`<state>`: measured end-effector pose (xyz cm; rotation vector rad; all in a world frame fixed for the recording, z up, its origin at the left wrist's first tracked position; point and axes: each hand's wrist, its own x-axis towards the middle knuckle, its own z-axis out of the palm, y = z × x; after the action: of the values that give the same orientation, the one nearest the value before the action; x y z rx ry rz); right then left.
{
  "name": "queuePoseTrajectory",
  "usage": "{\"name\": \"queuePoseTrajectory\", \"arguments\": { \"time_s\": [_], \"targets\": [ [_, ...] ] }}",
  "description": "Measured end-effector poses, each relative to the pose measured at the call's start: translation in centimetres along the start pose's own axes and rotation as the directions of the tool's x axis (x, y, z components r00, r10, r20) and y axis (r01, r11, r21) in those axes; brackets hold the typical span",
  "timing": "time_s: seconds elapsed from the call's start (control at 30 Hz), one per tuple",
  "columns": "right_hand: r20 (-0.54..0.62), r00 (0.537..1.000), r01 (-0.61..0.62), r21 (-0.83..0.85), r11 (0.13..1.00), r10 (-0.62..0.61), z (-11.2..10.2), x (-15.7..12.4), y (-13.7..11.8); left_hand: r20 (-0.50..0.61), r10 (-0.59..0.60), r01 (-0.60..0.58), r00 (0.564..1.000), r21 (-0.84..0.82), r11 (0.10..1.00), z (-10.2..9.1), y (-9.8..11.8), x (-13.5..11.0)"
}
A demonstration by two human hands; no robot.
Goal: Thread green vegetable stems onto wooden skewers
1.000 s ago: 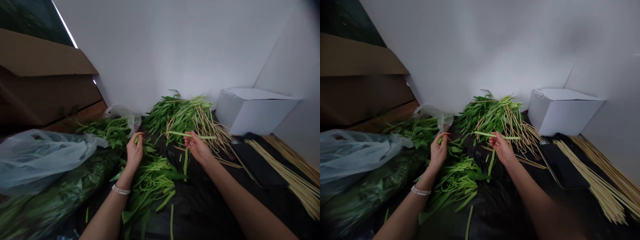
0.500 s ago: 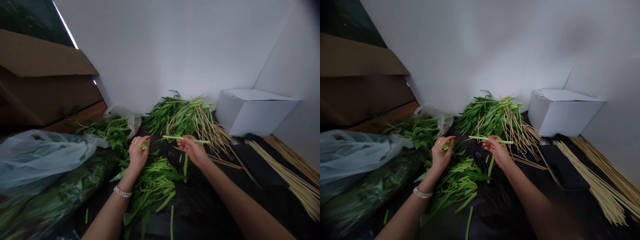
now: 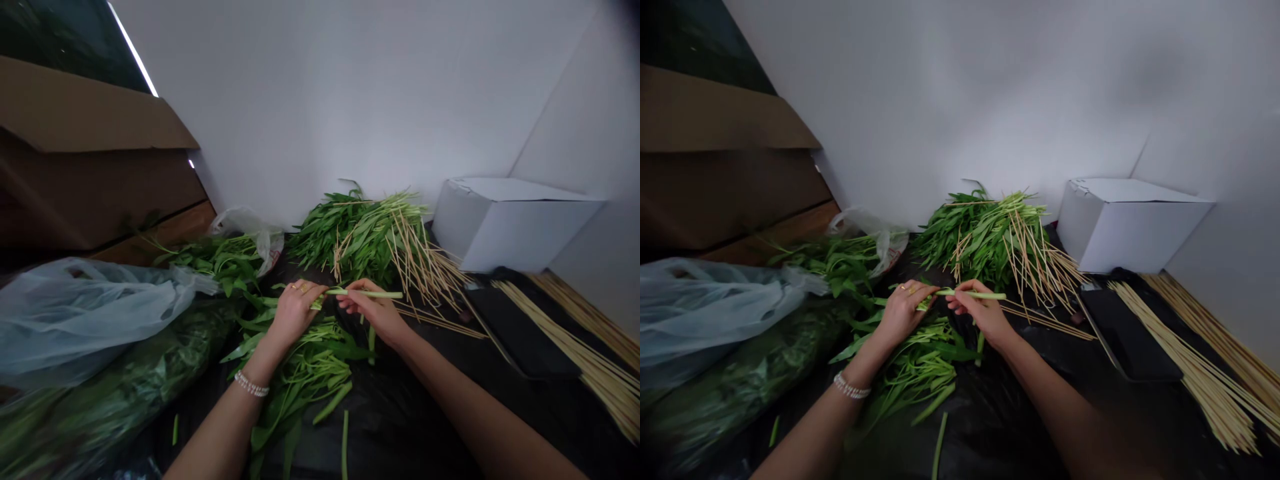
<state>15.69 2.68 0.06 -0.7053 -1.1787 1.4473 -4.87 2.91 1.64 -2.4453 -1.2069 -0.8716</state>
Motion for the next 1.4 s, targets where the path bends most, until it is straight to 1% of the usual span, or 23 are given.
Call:
{"name": "queuePoseTrajectory", "arguments": {
  "time_s": [0.13, 0.2, 0.33, 0.4, 0.47, 0.5, 0.53, 0.57, 0.6, 0.63, 0.67, 0.7, 0.73, 0.77, 0.8, 0.9, 0.97, 1.07, 1.17, 1.23, 1.3, 1.4],
  "targets": [
    [-0.028, 1.0, -0.001, -0.021, 1.0, 0.0, -0.3, 0.2, -0.3, 0.019, 0.0, 0.0, 1.0, -0.016, 1.0, 0.1, -0.2, 0.1],
    [-0.038, 0.999, 0.004, -0.027, 1.0, -0.005, -0.4, 0.4, -0.4, 0.018, -0.009, 0.009, 1.0, 0.003, 1.0, 0.0, -0.3, 0.2],
    [-0.027, 1.0, 0.014, -0.056, 0.998, -0.015, -0.4, 0.4, -0.3, 0.006, -0.072, 0.071, 0.997, 0.057, 0.996, -0.1, -0.2, 0.4],
    [-0.014, 1.0, 0.018, -0.062, 0.998, -0.019, -0.1, 0.3, -0.1, -0.012, -0.129, 0.129, 0.992, 0.003, 0.992, -0.1, 0.0, 0.5],
    [-0.001, 1.0, 0.018, -0.052, 0.998, -0.018, 0.0, 0.2, -0.1, -0.029, -0.199, 0.194, 0.98, -0.127, 0.973, 0.1, -0.1, 0.6],
    [-0.001, 1.0, 0.014, -0.041, 0.999, -0.014, 0.0, 0.2, -0.1, -0.036, -0.253, 0.239, 0.967, -0.213, 0.947, 0.1, -0.3, 0.6],
    [-0.01, 1.0, 0.009, -0.026, 1.0, -0.009, 0.0, 0.3, -0.2, -0.043, -0.326, 0.298, 0.944, -0.306, 0.904, 0.1, -0.7, 0.6],
    [-0.029, 1.0, 0.007, -0.004, 1.0, -0.007, -0.2, 0.4, -0.3, -0.054, -0.419, 0.366, 0.907, -0.395, 0.843, 0.0, -1.2, 0.6],
    [-0.057, 0.998, 0.01, 0.024, 1.0, -0.009, -0.5, 0.6, -0.5, -0.069, -0.519, 0.43, 0.852, -0.474, 0.768, -0.2, -1.8, 0.6],
    [-0.09, 0.996, 0.02, 0.056, 0.998, -0.014, -0.8, 0.7, -0.7, -0.096, -0.616, 0.481, 0.782, -0.536, 0.694, -0.4, -2.4, 0.6],
    [-0.128, 0.991, 0.036, 0.089, 0.995, -0.024, -1.1, 0.9, -0.9, -0.14, -0.688, 0.506, 0.712, -0.577, 0.642, -0.6, -2.9, 0.6],
    [-0.155, 0.988, 0.048, 0.114, 0.992, -0.03, -1.5, 1.1, -1.0, -0.186, -0.725, 0.508, 0.663, -0.6, 0.618, -0.9, -3.4, 0.6],
    [-0.166, 0.986, 0.052, 0.127, 0.991, -0.03, -1.8, 1.2, -1.2, -0.217, -0.735, 0.495, 0.642, -0.615, 0.614, -1.1, -3.6, 0.7],
    [-0.17, 0.985, 0.053, 0.131, 0.99, -0.03, -2.0, 1.3, -1.2, -0.227, -0.725, 0.473, 0.65, -0.625, 0.62, -1.3, -3.5, 0.7],
    [-0.164, 0.986, 0.05, 0.123, 0.991, -0.029, -2.1, 1.4, -1.2, -0.219, -0.703, 0.449, 0.677, -0.633, 0.63, -1.4, -3.3, 0.8],
    [-0.117, 0.993, 0.038, 0.05, 0.998, -0.032, -1.7, 1.2, -0.9, -0.157, -0.604, 0.399, 0.781, -0.619, 0.676, -1.5, -1.9, 0.8],
    [-0.083, 0.996, 0.033, -0.016, 0.999, -0.034, -1.2, 0.9, -0.8, -0.156, -0.542, 0.383, 0.826, -0.55, 0.742, -1.6, -1.1, 0.7],
    [-0.039, 0.998, 0.042, -0.106, 0.993, -0.047, -0.5, 0.5, -1.0, -0.166, -0.439, 0.338, 0.883, -0.425, 0.84, -1.7, -0.4, 0.7],
    [-0.006, 0.998, 0.055, -0.18, 0.982, -0.057, 0.1, 0.0, -1.4, -0.128, -0.259, 0.2, 0.957, -0.352, 0.914, -1.7, -0.1, 0.8],
    [0.006, 0.998, 0.061, -0.22, 0.974, -0.061, 0.5, -0.3, -1.6, -0.105, -0.141, 0.102, 0.984, -0.31, 0.945, -1.5, 0.2, 0.8],
    [0.023, 0.997, 0.077, -0.252, 0.965, -0.073, 0.8, -0.4, -1.6, -0.063, -0.06, 0.041, 0.996, -0.27, 0.962, -1.4, 0.5, 0.9],
    [0.067, 0.993, 0.113, -0.3, 0.947, -0.097, 0.9, -0.5, -1.3, 0.069, 0.028, -0.011, 0.997, -0.234, 0.972, -1.1, 0.9, 0.8]
  ]
}}
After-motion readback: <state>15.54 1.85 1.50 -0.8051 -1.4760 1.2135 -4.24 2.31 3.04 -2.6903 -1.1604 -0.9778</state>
